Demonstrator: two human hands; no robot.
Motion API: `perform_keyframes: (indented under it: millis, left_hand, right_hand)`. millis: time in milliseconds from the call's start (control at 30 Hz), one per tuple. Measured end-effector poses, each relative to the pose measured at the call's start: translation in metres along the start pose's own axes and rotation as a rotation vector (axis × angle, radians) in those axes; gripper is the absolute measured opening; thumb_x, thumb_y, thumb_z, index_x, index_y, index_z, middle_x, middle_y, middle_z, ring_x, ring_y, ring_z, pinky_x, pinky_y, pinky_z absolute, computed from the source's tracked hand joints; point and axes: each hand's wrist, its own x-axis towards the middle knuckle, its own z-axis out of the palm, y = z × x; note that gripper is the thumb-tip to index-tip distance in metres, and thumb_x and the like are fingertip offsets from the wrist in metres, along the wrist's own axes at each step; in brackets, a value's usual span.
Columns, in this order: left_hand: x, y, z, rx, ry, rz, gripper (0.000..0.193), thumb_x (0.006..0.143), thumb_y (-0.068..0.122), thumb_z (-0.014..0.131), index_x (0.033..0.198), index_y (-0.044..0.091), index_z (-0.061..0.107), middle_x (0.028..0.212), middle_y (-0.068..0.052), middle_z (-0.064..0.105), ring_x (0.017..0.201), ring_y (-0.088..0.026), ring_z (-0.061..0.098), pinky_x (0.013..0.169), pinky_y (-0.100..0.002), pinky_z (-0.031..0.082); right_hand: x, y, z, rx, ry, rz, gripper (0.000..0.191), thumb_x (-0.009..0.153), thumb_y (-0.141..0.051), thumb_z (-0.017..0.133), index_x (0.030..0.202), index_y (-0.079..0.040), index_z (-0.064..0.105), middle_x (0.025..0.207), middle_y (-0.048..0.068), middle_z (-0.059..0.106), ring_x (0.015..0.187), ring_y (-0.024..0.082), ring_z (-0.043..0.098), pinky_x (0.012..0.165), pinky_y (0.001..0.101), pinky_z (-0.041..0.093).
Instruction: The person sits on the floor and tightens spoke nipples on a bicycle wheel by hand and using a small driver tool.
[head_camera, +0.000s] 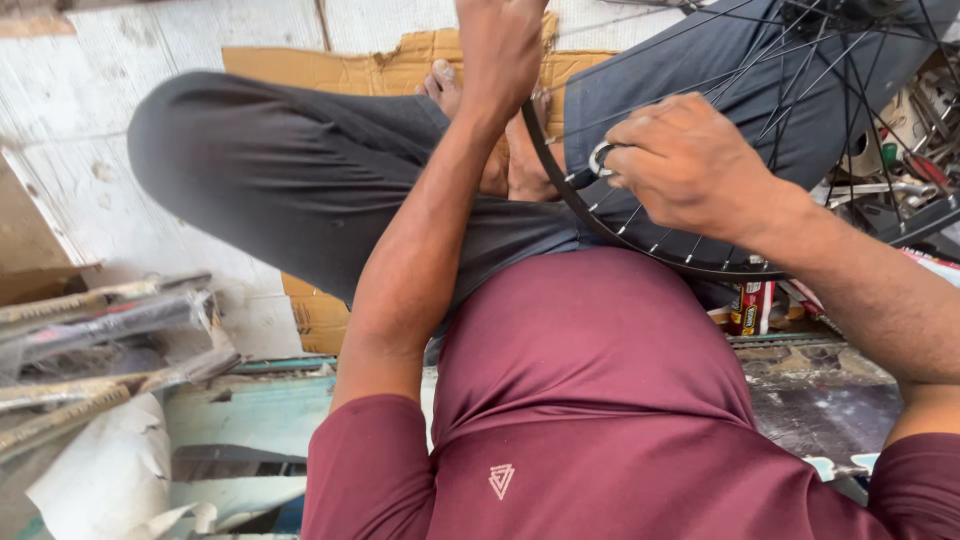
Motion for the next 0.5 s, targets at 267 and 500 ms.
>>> perform_keyframes:
  millis: [267, 500]
  left_hand:
    - [-0.005, 0.026, -0.007, -0.458, 0.054, -0.215, 0.031, 0.098, 0.011, 0.073, 0.076, -0.002, 0.057, 0.065, 0.005, 0.046, 0.061, -0.007, 0.038, 0.057, -0.031, 0.032]
    - [-0.011, 0.006, -0.001, -0.449, 0.030, -0.192, 0.035, 0.099, 0.014, 0.072, 0.071, 0.001, 0.058, 0.061, 0.005, 0.044, 0.054, -0.007, 0.035, 0.052, -0.030, 0.028]
  right_hand:
    - [-0.001, 0.001, 0.018, 0.038, -0.097, 0.069, 0.018, 0.087, -0.013, 0.078, 0.098, -0.003, 0.067, 0.110, 0.009, 0.072, 0.095, 0.027, 0.069, 0.082, 0.0412, 0.052]
    - [0.001, 0.004, 0.022, 0.050, -0.054, 0.049, 0.016, 0.085, -0.015, 0.081, 0.096, -0.008, 0.071, 0.109, 0.006, 0.073, 0.095, 0.025, 0.071, 0.079, 0.0407, 0.054]
